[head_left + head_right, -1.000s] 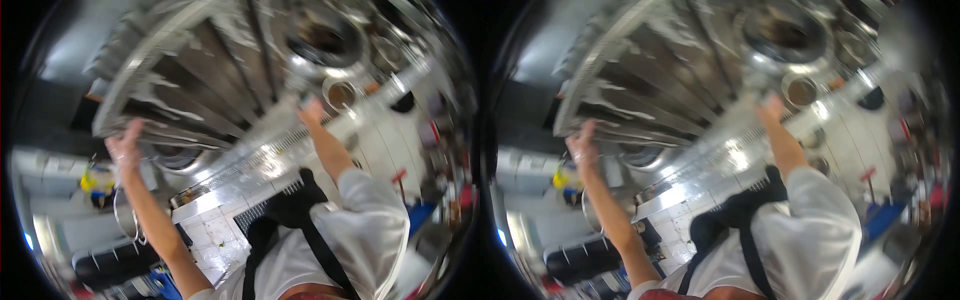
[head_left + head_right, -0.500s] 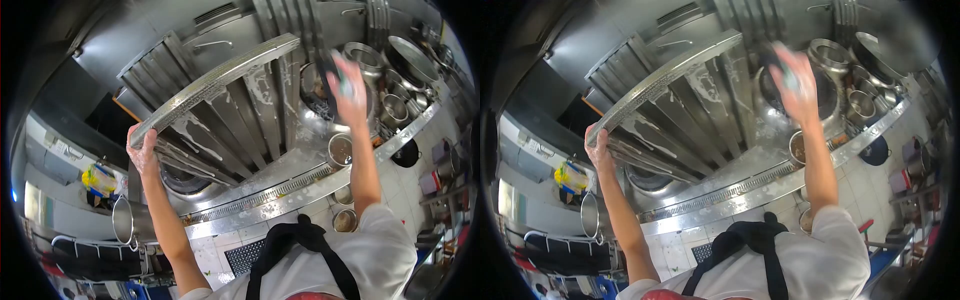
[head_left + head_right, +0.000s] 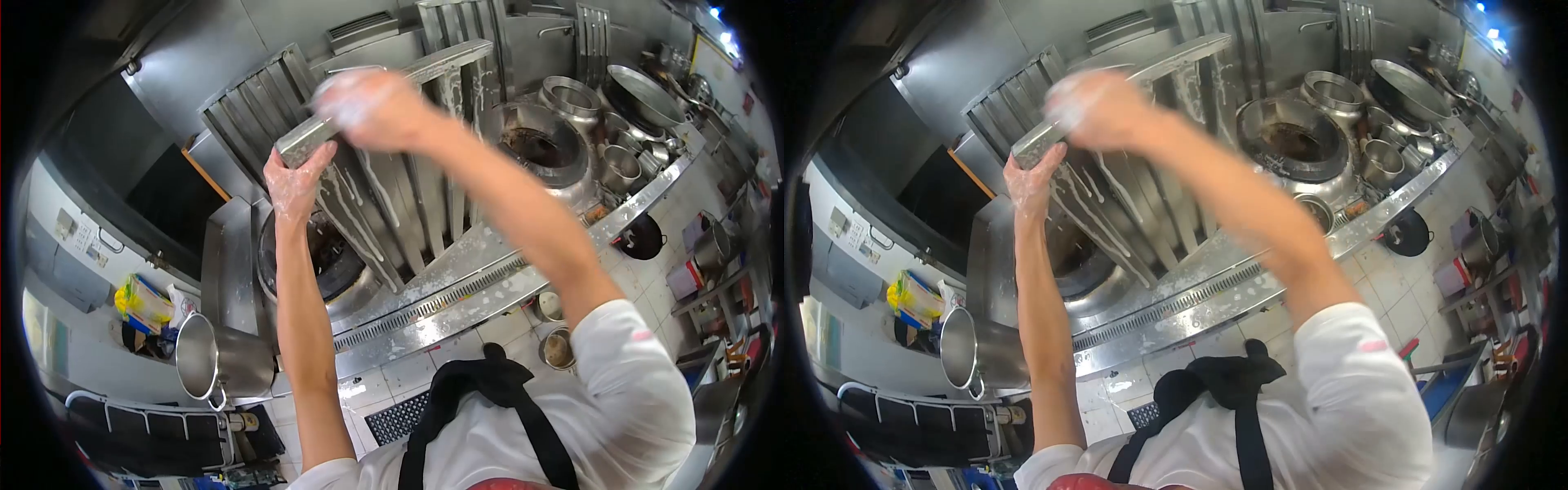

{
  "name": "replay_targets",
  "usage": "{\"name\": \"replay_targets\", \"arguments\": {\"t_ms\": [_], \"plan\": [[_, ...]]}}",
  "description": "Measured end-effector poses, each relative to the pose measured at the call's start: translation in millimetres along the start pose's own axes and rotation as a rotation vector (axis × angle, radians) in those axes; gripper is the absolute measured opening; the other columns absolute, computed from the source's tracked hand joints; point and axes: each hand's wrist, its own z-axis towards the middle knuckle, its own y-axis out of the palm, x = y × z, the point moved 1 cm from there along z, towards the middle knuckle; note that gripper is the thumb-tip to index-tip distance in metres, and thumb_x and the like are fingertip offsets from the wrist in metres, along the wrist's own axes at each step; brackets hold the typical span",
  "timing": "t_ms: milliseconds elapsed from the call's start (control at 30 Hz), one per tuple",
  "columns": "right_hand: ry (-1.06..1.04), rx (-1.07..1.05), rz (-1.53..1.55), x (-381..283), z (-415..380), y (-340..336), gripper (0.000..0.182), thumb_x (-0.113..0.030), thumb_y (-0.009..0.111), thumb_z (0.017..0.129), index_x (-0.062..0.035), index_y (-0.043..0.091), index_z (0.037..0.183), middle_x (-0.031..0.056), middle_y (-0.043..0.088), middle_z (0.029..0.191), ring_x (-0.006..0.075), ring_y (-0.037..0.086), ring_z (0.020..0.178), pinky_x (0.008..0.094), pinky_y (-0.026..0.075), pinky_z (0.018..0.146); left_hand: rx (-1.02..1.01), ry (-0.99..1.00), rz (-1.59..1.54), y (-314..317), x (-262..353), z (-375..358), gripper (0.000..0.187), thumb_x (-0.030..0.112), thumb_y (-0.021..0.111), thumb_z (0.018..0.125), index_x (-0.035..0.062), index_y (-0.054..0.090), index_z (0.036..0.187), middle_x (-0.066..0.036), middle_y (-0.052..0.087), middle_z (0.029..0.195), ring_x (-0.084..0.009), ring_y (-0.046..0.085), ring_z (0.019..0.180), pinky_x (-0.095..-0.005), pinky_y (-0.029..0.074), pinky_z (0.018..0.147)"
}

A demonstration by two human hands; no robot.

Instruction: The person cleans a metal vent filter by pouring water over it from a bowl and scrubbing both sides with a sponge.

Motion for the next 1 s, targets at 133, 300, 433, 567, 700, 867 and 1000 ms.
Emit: {"name": "replay_targets", "arguments": {"t_ms": [133,300,433,567,700,867,1000], "plan": [[-0.040,-0.079,0.188,-10.0,10.4,-8.3,0.023,-0.016,0.059,0.086,-0.0098,0.071,0.105,0.0078,0.070,0.114,0.0269,0.065,0.107,0.0365,0.053,0.095,-0.046,0.160,0.030,-14.1,5.0,-0.5,0.042,0.016,0.088,0.075,0.0003,0.067,0.108,-0.005,0.071,0.098,-0.0118,0.064,0.085,-0.0282,0.051,0.081],[0.482,-0.241,-0.130,115.5,-60.7,-54.0,0.032,-0.024,0.048,0.094,-0.0084,0.070,0.111,0.0128,0.068,0.116,0.0286,0.063,0.110,0.0391,0.051,0.097,-0.179,0.045,-0.006,-3.3,7.4,3.6,0.039,0.014,0.087,0.078,-0.0010,0.066,0.108,-0.005,0.071,0.098,-0.0108,0.064,0.085,-0.0274,0.052,0.080],[0.217,-0.039,0.008,-32.7,10.3,-6.4,0.024,-0.015,0.059,0.081,-0.0089,0.072,0.101,0.0102,0.071,0.103,0.0287,0.066,0.101,0.0398,0.054,0.092,-0.253,0.108,-0.055,13.7,-11.4,14.5,0.044,0.016,0.084,0.080,-0.0017,0.065,0.114,-0.007,0.070,0.105,-0.0124,0.064,0.092,-0.0284,0.051,0.082],[0.108,-0.169,-0.151,43.2,-16.5,-5.1,0.027,-0.021,0.058,0.082,-0.0108,0.074,0.101,0.0094,0.072,0.104,0.0294,0.066,0.102,0.0398,0.054,0.093,-0.220,0.077,0.012,12.3,-0.9,5.1,0.054,0.017,0.084,0.080,-0.0034,0.061,0.123,-0.009,0.069,0.111,-0.0160,0.063,0.100,-0.0301,0.049,0.088],[0.588,0.038,-0.182,125.7,-63.7,-25.1,0.020,-0.020,0.061,0.085,-0.0071,0.073,0.094,0.0139,0.070,0.095,0.0319,0.066,0.096,0.0398,0.053,0.088,-0.245,0.049,-0.017,22.1,-2.3,11.4,0.042,0.012,0.085,0.078,-0.0009,0.065,0.112,-0.004,0.069,0.100,-0.0119,0.062,0.088,-0.0279,0.050,0.081],[0.266,0.332,0.068,10.0,-20.9,-22.0,0.008,-0.021,0.066,0.080,-0.0138,0.070,0.078,0.0040,0.069,0.079,0.0241,0.067,0.081,0.0401,0.055,0.075,-0.216,0.033,-0.001,29.3,4.3,4.0,0.045,0.009,0.083,0.076,-0.0023,0.065,0.116,-0.005,0.068,0.098,-0.0127,0.062,0.084,-0.0283,0.050,0.079],[0.591,0.167,-0.089,154.8,-85.0,-42.0,0.013,-0.022,0.064,0.076,-0.0112,0.069,0.071,0.0119,0.068,0.078,0.0305,0.066,0.077,0.0455,0.054,0.072,-0.201,0.037,-0.026,30.5,-9.6,3.3,0.043,0.006,0.081,0.077,-0.0022,0.065,0.116,-0.004,0.069,0.096,-0.0124,0.062,0.083,-0.0271,0.050,0.077]]}}
